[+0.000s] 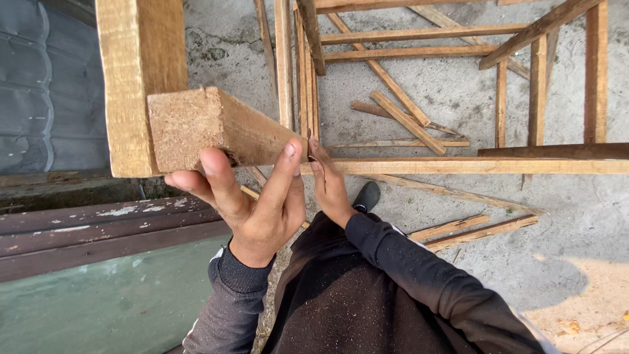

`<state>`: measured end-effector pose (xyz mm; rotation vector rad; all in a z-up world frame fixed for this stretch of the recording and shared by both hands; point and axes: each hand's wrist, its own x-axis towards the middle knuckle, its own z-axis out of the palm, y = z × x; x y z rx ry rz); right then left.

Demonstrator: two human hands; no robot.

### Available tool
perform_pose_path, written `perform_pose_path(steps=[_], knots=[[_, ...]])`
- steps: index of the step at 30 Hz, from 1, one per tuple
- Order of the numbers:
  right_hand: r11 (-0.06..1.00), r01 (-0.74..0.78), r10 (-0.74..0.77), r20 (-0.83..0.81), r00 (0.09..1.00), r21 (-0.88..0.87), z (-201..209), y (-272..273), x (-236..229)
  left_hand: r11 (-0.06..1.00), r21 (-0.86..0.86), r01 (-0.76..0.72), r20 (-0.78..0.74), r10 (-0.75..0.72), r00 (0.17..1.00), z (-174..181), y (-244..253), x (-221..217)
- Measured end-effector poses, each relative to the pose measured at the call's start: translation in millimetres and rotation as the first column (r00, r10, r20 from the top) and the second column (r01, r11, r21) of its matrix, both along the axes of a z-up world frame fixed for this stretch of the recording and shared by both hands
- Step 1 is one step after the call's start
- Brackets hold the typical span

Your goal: The person sands different parts of a wooden structure and a wooden block by hand using a piece of sandpaper.

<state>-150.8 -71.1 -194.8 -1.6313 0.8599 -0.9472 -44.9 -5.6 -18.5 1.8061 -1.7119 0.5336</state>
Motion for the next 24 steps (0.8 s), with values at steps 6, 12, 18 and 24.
perform_pose_path(steps=[6, 12, 18, 24], knots=[[0.951, -0.072, -0.045, 0.364, 0.930, 0.301, 139, 3, 6, 0.987, -0.146, 0.060, -0.095, -0.074, 0.993, 4, -3, -4], [0.985, -0.136, 0.171, 0.437, 0.883, -0.110, 235, 1, 0, 0.947, -0.320, -0.016, -0.392, -0.117, 0.913, 38, -2, -9], [0.964, -0.068, 0.161, 0.363, 0.918, -0.256, 220, -5, 6, 0.973, -0.232, 0.012, -0.230, -0.067, 0.971, 53, -2, 1], [0.993, -0.111, 0.113, 0.556, 0.823, -0.036, 220, -4, 25, 0.972, -0.226, 0.064, -0.215, -0.114, 0.970, 54, -5, 11]])
